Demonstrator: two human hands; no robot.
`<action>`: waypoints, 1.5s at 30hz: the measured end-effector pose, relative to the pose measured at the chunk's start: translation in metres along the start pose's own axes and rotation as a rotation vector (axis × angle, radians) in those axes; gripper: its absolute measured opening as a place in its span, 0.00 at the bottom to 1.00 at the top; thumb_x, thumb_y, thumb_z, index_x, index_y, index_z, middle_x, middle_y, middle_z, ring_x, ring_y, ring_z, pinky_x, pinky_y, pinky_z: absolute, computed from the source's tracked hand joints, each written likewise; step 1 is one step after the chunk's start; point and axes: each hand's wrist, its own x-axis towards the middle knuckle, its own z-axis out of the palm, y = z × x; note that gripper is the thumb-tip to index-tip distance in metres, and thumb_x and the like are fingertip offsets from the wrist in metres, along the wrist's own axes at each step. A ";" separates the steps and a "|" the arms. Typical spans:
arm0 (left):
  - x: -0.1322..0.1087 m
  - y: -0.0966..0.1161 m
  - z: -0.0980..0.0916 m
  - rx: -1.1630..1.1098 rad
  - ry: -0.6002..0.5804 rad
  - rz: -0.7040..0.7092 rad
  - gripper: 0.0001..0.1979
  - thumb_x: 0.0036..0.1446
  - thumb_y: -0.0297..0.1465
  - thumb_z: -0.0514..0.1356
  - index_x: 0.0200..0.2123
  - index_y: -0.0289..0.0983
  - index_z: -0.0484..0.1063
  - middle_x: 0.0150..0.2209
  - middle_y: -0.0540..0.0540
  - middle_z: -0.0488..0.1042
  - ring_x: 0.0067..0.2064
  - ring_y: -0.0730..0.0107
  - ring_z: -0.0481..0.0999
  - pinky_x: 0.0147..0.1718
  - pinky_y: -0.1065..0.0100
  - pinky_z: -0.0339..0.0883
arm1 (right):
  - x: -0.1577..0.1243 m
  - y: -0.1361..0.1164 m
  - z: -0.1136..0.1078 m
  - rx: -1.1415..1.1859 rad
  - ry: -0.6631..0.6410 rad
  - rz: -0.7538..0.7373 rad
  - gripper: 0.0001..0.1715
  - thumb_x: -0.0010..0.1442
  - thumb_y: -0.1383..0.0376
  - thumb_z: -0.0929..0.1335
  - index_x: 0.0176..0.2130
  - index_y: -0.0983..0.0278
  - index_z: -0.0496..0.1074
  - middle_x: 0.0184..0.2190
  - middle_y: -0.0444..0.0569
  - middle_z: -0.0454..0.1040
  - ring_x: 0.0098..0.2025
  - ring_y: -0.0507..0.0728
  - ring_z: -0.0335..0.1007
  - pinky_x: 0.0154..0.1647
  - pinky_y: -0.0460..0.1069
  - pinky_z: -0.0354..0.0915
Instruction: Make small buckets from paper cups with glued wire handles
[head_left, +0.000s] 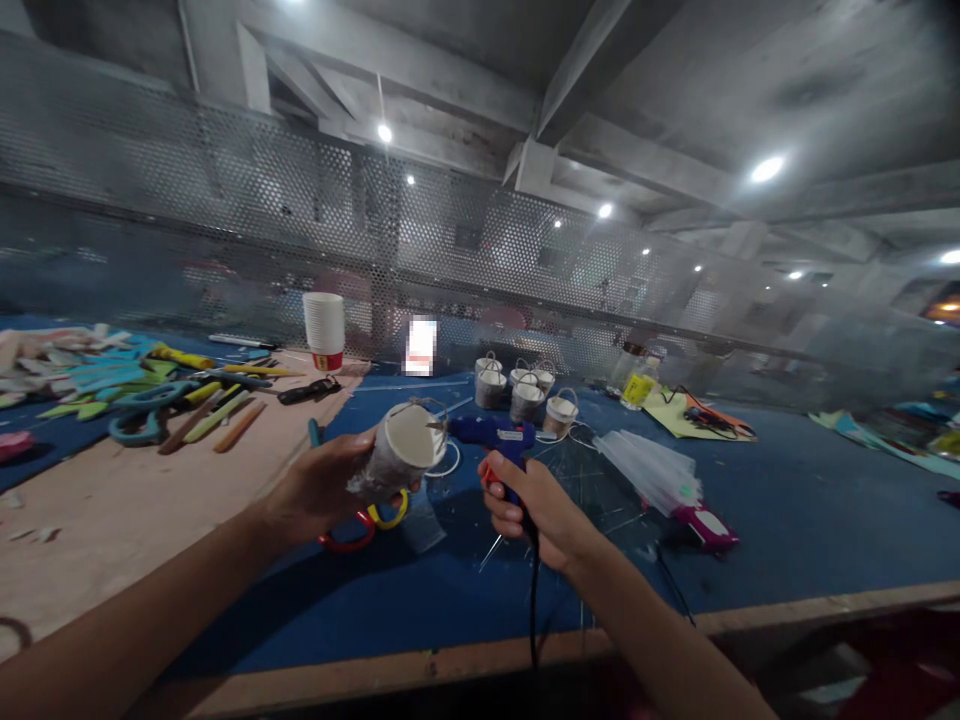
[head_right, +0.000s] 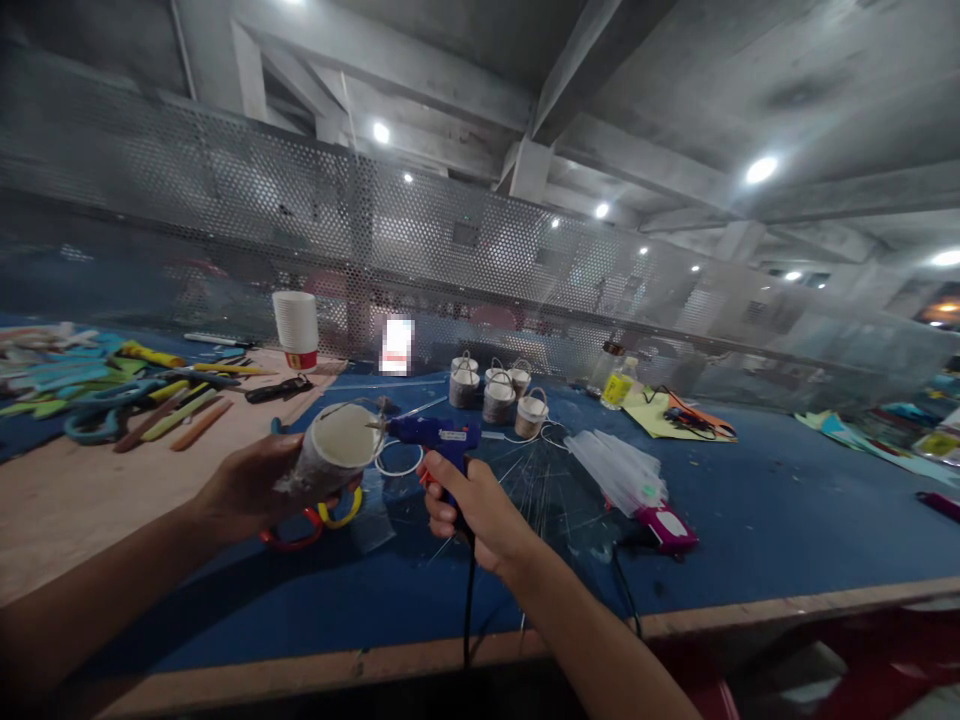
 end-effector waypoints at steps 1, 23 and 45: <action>0.000 0.000 0.000 0.005 0.004 0.003 0.18 0.59 0.38 0.62 0.49 0.35 0.79 0.40 0.37 0.83 0.42 0.54 0.81 0.37 0.63 0.73 | 0.000 -0.001 -0.001 -0.055 0.016 -0.013 0.21 0.60 0.51 0.73 0.35 0.67 0.71 0.25 0.39 0.60 0.20 0.43 0.49 0.17 0.41 0.51; -0.001 0.000 -0.004 -0.043 -0.017 0.013 0.17 0.59 0.36 0.63 0.49 0.34 0.79 0.43 0.37 0.83 0.45 0.51 0.82 0.37 0.62 0.77 | 0.006 0.002 -0.008 0.106 -0.006 0.029 0.18 0.63 0.55 0.73 0.37 0.68 0.73 0.26 0.40 0.58 0.21 0.42 0.47 0.18 0.40 0.47; 0.001 -0.001 0.002 0.027 -0.011 -0.014 0.17 0.58 0.39 0.63 0.45 0.35 0.80 0.40 0.38 0.84 0.38 0.58 0.82 0.35 0.66 0.75 | -0.002 -0.009 -0.004 -0.358 0.090 -0.085 0.22 0.63 0.49 0.70 0.36 0.66 0.69 0.22 0.38 0.60 0.19 0.45 0.52 0.17 0.42 0.54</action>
